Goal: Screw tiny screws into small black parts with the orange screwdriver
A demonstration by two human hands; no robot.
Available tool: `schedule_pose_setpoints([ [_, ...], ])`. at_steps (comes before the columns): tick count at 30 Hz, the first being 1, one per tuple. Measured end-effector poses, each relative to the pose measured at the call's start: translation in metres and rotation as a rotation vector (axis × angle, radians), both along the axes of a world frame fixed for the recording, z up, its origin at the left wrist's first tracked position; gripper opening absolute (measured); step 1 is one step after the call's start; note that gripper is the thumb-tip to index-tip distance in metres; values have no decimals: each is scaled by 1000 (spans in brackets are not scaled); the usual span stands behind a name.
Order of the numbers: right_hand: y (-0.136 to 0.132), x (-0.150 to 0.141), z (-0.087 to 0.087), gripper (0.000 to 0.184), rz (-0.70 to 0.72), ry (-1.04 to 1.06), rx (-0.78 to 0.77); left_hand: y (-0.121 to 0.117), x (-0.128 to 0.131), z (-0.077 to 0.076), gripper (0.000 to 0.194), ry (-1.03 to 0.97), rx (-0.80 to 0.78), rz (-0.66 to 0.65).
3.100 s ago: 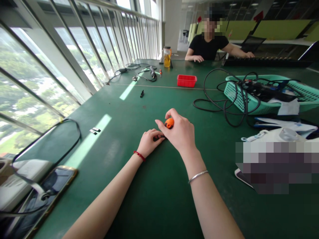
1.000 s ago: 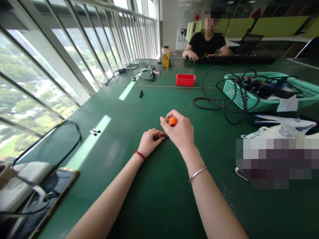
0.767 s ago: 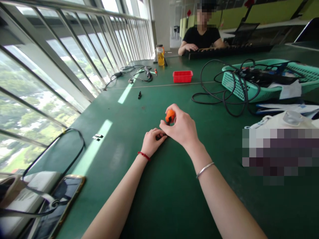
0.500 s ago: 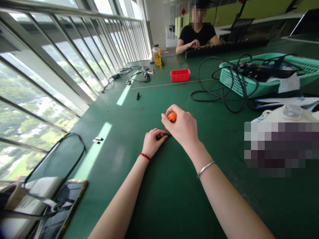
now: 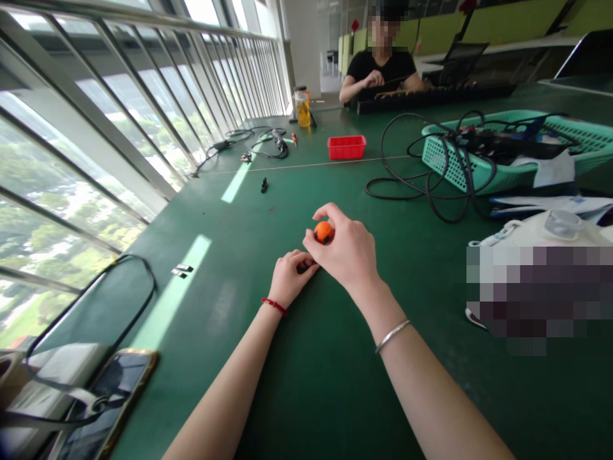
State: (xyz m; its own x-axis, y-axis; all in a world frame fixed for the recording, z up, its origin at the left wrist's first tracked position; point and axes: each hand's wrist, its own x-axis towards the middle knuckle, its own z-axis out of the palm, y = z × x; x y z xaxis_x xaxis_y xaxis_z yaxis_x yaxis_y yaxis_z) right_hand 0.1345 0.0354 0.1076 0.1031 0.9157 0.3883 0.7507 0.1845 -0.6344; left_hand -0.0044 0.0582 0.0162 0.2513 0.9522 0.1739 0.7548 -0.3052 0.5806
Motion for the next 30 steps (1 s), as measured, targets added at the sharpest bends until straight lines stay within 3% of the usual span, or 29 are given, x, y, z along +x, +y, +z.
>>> schedule_pose_setpoints([
  [4, 2, 2, 0, 22, 127, 119, -29, 0, 1, 0, 11, 2, -3, 7],
  [10, 4, 0, -5, 31, -32, 22, -44, 0, 0, 0, 11, -7, 5, -10],
  [14, 3, 0, -4, 19, 25, 64, -4, 0, 0, 0, 10, -8, 0, -4],
  [17, 2, 1, -4, 24, 110, 102, 40, 1, 0, -1, 9, -4, 9, -3],
  [24, 2, -2, -7, 26, -24, -14, 44, 0, 0, 0, 8, 1, 13, -8],
  [30, 1, -3, -6, 16, 69, 55, 48, 1, -1, -2, 9, 8, 24, -8],
])
